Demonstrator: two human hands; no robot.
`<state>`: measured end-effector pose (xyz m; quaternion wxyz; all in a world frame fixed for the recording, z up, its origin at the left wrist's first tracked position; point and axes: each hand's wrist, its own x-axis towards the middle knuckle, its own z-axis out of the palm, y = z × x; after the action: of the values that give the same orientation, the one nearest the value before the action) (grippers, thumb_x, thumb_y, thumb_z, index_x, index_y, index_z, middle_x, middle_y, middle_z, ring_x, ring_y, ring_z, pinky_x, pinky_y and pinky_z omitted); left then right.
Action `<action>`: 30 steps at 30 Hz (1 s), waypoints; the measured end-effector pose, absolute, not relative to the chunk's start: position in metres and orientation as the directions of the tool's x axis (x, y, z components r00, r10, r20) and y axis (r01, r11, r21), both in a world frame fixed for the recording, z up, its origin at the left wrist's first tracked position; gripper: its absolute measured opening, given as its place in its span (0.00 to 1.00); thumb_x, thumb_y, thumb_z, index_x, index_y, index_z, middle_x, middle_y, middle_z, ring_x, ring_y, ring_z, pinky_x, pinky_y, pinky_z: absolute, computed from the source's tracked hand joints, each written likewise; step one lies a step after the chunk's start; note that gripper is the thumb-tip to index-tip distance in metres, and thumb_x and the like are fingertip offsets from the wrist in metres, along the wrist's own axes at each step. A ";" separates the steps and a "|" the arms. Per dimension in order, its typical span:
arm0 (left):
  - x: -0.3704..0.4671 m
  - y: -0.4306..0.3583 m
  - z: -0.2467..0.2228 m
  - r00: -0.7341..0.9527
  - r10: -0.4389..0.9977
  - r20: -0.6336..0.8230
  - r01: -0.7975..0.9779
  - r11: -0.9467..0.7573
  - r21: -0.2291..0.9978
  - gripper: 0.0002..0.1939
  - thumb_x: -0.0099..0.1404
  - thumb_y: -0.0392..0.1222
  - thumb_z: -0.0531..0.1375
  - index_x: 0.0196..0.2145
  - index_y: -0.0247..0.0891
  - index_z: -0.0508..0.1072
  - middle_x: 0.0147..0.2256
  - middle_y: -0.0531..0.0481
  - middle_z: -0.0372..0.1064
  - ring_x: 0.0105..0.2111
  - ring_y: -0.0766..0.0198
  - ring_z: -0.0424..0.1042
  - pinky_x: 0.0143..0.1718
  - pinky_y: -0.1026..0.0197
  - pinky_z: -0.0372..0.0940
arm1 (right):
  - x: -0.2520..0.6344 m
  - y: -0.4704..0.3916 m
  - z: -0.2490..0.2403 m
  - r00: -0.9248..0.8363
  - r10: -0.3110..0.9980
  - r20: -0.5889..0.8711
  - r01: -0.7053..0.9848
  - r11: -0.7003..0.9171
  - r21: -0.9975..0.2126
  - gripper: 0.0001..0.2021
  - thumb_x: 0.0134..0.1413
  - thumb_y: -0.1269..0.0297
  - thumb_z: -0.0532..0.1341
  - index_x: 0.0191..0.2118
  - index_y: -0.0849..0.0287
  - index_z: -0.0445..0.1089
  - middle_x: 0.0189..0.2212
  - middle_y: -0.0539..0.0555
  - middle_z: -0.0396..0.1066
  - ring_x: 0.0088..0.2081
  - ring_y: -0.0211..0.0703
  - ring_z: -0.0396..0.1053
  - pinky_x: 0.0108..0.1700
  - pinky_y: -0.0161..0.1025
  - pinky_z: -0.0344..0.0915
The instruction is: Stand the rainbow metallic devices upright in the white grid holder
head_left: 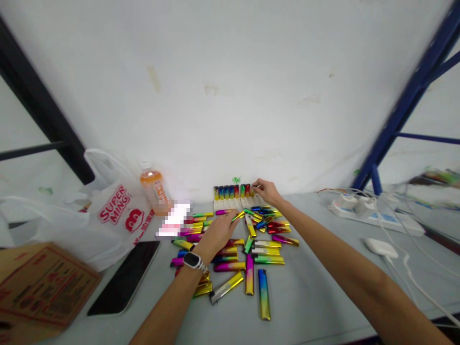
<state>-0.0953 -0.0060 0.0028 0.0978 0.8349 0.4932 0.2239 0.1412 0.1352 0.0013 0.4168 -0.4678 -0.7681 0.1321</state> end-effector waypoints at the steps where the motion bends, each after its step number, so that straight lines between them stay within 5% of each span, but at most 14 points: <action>1: -0.096 -0.006 0.002 0.411 0.863 0.293 0.761 -0.502 0.412 0.16 0.74 0.48 0.46 0.52 0.41 0.67 0.45 0.41 0.75 0.47 0.51 0.75 0.48 0.52 0.66 | 0.142 0.135 0.004 -0.233 0.827 0.511 0.634 0.527 -0.565 0.07 0.57 0.68 0.60 0.39 0.61 0.74 0.32 0.53 0.76 0.32 0.39 0.73 0.38 0.35 0.66; 6: -0.096 -0.005 0.000 0.281 0.880 0.382 0.661 -0.466 0.588 0.13 0.71 0.52 0.53 0.44 0.41 0.67 0.35 0.49 0.75 0.35 0.58 0.75 0.38 0.60 0.65 | 0.139 0.120 0.009 -0.242 0.824 0.512 0.855 0.431 -0.289 0.15 0.65 0.62 0.55 0.50 0.57 0.75 0.46 0.58 0.69 0.35 0.39 0.71 0.42 0.36 0.64; 10: -0.094 -0.005 0.001 0.165 0.902 0.400 0.567 -0.419 0.709 0.17 0.63 0.56 0.61 0.32 0.40 0.67 0.24 0.56 0.66 0.25 0.64 0.66 0.28 0.64 0.58 | 0.133 0.099 0.002 -0.231 0.847 0.479 0.948 0.306 -0.084 0.22 0.68 0.59 0.49 0.64 0.49 0.63 0.48 0.59 0.65 0.42 0.46 0.69 0.44 0.40 0.62; 16: -0.088 -0.013 -0.001 0.082 0.905 0.417 0.464 -0.405 0.788 0.17 0.67 0.54 0.56 0.29 0.39 0.63 0.22 0.57 0.59 0.24 0.66 0.60 0.27 0.63 0.54 | 0.124 0.083 0.001 -0.209 0.914 0.347 0.974 0.225 -0.005 0.28 0.69 0.57 0.48 0.71 0.51 0.45 0.50 0.63 0.62 0.48 0.51 0.65 0.50 0.45 0.59; 19: -0.086 -0.018 -0.002 0.080 0.891 0.447 0.455 -0.432 0.779 0.14 0.69 0.52 0.54 0.33 0.39 0.65 0.26 0.55 0.62 0.27 0.65 0.62 0.30 0.62 0.57 | 0.115 0.072 0.005 -0.174 0.919 0.353 0.967 0.227 -0.113 0.31 0.66 0.54 0.51 0.71 0.53 0.44 0.50 0.63 0.62 0.49 0.52 0.65 0.51 0.47 0.58; 21: -0.087 -0.020 -0.003 0.115 0.880 0.461 0.455 -0.459 0.763 0.14 0.68 0.53 0.55 0.34 0.38 0.66 0.29 0.54 0.63 0.29 0.64 0.63 0.32 0.62 0.59 | 0.106 0.058 0.006 -0.133 0.899 0.418 0.903 0.284 -0.323 0.28 0.66 0.53 0.52 0.68 0.56 0.54 0.49 0.62 0.64 0.48 0.50 0.66 0.51 0.45 0.59; 25: -0.089 -0.022 -0.001 0.167 0.846 0.506 0.477 -0.519 0.709 0.15 0.66 0.52 0.59 0.31 0.38 0.68 0.30 0.53 0.63 0.30 0.65 0.63 0.33 0.62 0.59 | 0.081 0.022 0.009 -0.124 0.905 0.406 0.493 0.411 -0.766 0.28 0.67 0.44 0.44 0.41 0.59 0.74 0.38 0.57 0.70 0.43 0.46 0.68 0.50 0.41 0.61; 30: -0.087 -0.029 0.013 0.111 0.812 0.573 0.532 -0.536 0.656 0.14 0.62 0.45 0.63 0.24 0.38 0.64 0.27 0.54 0.58 0.30 0.65 0.61 0.33 0.62 0.59 | 0.053 -0.013 0.013 -0.300 0.908 0.292 0.074 0.328 -0.942 0.28 0.61 0.38 0.48 0.31 0.58 0.70 0.29 0.52 0.70 0.31 0.41 0.66 0.36 0.37 0.65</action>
<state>-0.0867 -0.0292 0.0126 0.1452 0.7312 0.4594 0.4830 0.0532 -0.0128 0.0129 0.4642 -0.3665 -0.6696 0.4493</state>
